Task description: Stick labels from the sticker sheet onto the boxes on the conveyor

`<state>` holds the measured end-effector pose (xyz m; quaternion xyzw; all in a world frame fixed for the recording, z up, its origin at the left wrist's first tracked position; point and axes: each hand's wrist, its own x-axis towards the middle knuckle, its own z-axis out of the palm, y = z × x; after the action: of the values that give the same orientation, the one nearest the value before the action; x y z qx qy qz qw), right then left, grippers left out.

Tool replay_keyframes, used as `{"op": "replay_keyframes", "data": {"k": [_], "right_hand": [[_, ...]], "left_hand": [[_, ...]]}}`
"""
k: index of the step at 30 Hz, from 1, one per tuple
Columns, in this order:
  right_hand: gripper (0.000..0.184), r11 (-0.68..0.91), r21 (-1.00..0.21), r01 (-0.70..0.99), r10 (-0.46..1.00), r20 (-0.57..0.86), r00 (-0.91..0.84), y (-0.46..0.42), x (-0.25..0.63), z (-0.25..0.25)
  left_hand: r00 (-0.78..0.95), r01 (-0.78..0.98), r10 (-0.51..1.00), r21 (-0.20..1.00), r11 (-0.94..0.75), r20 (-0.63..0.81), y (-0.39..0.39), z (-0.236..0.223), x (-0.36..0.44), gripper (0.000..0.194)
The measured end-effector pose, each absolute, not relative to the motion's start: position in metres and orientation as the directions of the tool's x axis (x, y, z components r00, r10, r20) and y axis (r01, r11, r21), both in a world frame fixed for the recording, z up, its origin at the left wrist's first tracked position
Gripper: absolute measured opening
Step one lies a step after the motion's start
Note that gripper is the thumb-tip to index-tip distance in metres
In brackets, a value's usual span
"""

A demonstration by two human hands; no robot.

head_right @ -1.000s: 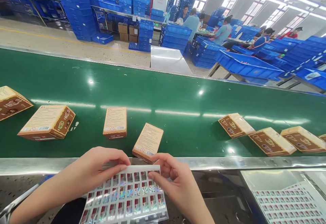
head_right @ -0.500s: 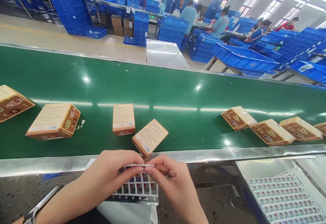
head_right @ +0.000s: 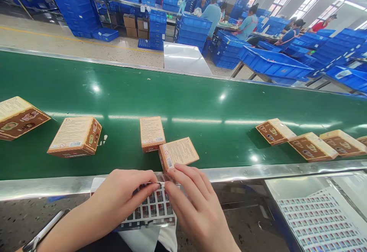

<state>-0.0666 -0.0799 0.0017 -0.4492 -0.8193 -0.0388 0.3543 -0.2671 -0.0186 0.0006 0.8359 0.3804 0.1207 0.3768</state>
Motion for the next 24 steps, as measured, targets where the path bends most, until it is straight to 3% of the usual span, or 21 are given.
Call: {"op": "replay_keyframes", "data": {"k": [3, 5, 6, 8, 10, 14, 20, 24], "right_hand": [[0.026, 0.562, -0.351, 0.749, 0.702, 0.681, -0.208, -0.082, -0.063, -0.010], [0.018, 0.347, -0.539, 0.768, 0.762, 0.639, 0.105, -0.077, -0.056, -0.025], [0.021, 0.197, -0.645, 0.739, 0.784, 0.556, 0.276, -0.073, -0.051, -0.034], [0.055, -0.052, -0.807, 0.588, 0.823, 0.299, 0.483, -0.059, -0.036, -0.051], [0.079, -0.120, -0.906, 0.407, 0.907, 0.066, 0.416, -0.042, -0.015, -0.064], [0.092, -0.090, -0.982, 0.164, 0.980, -0.057, 0.193, -0.007, 0.029, -0.065], [0.079, -0.121, -0.987, 0.105, 0.992, -0.123, -0.012, 0.048, 0.043, -0.052], [0.057, -0.052, -0.995, 0.083, 0.971, -0.031, 0.238, 0.058, 0.035, -0.048]], "left_hand": [[0.648, 0.594, 0.742, 0.726, -0.348, -0.174, -0.015, 0.003, -0.270, 0.026], [0.645, 0.603, 0.738, 0.726, -0.331, -0.199, -0.013, 0.005, -0.274, 0.024], [0.661, 0.586, 0.726, 0.734, -0.343, -0.188, -0.012, 0.005, -0.276, 0.023], [0.725, 0.503, 0.678, 0.761, -0.408, -0.116, -0.012, 0.004, -0.280, 0.020], [0.795, 0.403, 0.606, 0.767, -0.499, -0.023, -0.012, 0.002, -0.281, 0.018], [0.882, 0.282, 0.462, 0.681, -0.676, 0.093, -0.006, -0.007, -0.270, 0.015], [0.896, 0.256, 0.390, 0.472, -0.844, 0.213, 0.009, -0.028, -0.230, 0.019], [0.900, 0.228, 0.324, 0.317, -0.921, 0.293, 0.007, -0.037, -0.206, 0.020]]}}
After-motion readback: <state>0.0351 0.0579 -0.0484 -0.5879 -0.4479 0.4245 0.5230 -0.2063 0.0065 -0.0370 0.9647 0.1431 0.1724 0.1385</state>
